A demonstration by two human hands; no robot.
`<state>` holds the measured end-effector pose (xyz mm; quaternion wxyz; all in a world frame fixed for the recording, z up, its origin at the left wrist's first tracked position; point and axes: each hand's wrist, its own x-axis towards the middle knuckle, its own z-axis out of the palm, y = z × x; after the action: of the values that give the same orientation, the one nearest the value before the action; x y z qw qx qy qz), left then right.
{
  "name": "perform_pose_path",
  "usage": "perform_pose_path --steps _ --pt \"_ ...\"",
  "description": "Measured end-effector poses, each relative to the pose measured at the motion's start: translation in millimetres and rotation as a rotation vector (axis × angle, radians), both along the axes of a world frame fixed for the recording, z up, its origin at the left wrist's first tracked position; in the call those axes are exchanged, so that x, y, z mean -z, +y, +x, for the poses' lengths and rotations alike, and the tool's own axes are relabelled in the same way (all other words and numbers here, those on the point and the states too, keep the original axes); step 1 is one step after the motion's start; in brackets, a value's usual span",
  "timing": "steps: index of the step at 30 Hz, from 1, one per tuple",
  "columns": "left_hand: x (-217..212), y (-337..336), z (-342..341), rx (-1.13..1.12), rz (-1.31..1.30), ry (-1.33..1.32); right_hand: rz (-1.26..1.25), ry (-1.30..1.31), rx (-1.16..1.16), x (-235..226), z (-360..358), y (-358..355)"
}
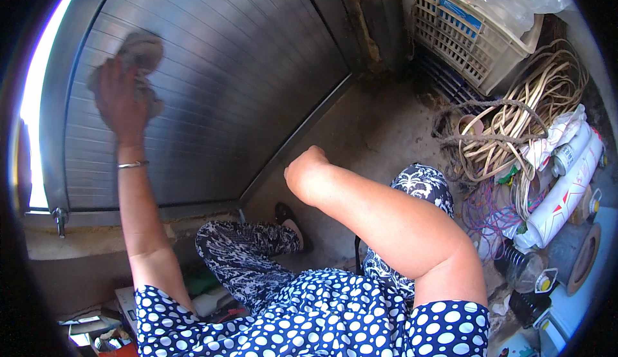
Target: The person sits on the floor and wipes a metal door with a cloth. They clean the door surface and edges systematically, moving from the lower sections to the upper parts and back down.
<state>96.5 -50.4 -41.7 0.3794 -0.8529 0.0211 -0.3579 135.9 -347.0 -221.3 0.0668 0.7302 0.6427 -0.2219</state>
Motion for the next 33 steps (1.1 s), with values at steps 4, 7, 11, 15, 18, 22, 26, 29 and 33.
perform_pose_path --steps 4,7,11,15,18,22,26,29,33 --pt "86 -24 4 -0.195 -0.085 0.304 -0.033 -0.017 -0.017 -3 -2 -3" --pt "161 -9 12 -0.112 -0.059 0.379 -0.012 0.01 -0.027 -5 -6 -4" --pt "230 -23 25 -0.115 -0.104 0.462 0.054 -0.013 -0.032 0 -12 -2" --pt "290 -19 29 -0.001 -0.119 0.601 0.104 0.019 -0.041 -5 -16 -4" --pt "327 -22 37 -0.035 -0.045 0.635 0.109 0.005 -0.057 -3 -14 -6" --pt "373 -17 37 -0.017 -0.227 0.825 0.105 -0.05 -0.08 -5 -12 -10" --pt "415 -24 49 0.036 -0.235 0.834 0.12 -0.045 -0.054 -4 -7 -16" --pt "464 -19 41 0.01 -0.331 0.819 0.134 -0.019 -0.039 -7 -8 -17" --pt "467 -19 33 -0.051 -0.304 0.907 0.106 -0.029 -0.043 -7 -8 -19"
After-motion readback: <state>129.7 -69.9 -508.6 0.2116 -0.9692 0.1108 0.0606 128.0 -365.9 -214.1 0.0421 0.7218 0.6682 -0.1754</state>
